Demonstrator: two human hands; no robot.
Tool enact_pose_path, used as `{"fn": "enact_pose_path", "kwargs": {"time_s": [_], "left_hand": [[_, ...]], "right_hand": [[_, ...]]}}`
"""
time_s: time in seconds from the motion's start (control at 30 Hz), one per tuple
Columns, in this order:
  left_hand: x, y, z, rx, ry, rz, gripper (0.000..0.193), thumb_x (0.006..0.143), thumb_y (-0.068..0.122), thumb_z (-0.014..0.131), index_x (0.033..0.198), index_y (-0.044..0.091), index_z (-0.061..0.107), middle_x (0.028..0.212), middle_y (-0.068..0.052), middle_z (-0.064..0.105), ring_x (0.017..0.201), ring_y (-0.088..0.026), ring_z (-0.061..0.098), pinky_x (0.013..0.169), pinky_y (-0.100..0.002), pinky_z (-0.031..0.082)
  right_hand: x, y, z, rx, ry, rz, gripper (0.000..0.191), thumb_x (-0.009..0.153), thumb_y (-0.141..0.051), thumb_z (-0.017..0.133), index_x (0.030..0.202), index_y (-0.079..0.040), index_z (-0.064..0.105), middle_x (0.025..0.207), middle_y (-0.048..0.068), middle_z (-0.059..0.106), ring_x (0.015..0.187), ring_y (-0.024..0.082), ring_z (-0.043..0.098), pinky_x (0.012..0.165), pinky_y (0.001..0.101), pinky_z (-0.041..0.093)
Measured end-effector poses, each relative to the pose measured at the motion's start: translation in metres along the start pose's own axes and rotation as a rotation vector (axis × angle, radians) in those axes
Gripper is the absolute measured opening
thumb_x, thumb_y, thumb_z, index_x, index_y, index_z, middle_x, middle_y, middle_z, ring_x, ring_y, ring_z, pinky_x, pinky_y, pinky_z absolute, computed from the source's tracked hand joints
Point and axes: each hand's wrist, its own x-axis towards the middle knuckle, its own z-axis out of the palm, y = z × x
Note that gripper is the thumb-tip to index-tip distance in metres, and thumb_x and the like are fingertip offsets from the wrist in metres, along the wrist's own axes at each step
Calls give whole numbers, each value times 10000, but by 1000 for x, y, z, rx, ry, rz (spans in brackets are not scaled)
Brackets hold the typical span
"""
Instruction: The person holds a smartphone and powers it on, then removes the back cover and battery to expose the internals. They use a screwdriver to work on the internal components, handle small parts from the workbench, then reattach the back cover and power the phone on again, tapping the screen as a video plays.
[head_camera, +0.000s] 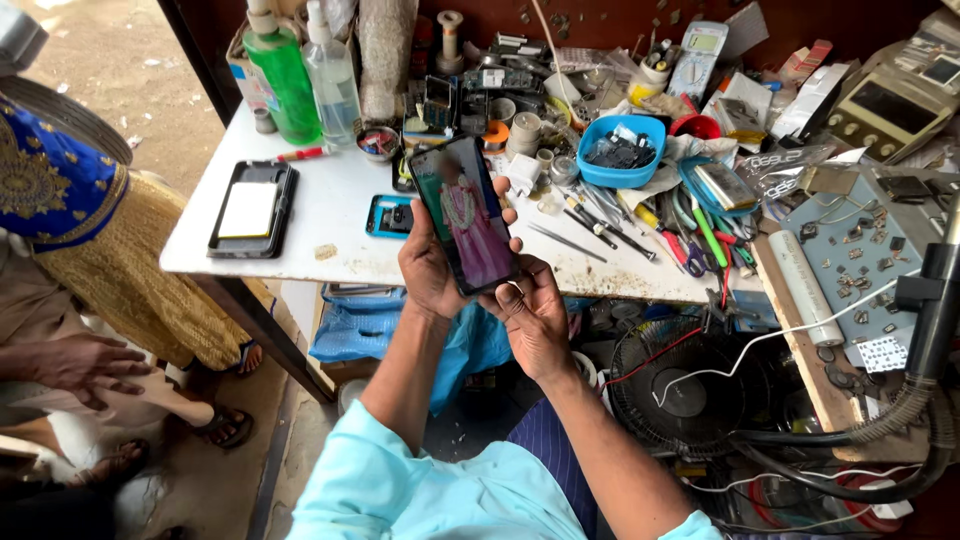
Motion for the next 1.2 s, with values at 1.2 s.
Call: {"fn": "enact_pose_path", "kwargs": {"time_s": [1.2], "left_hand": [[-15,-15,-58,-302,-103,-360,959,1004,703,493,1585,-43,336,1425,-214,568,1018,-339,629,818,-544,500]], "right_hand": [[71,-147,42,-1154,-291,296,205,841,-176,772,909,16,798,810,59,804,760,60,695,764,264,568]]}}
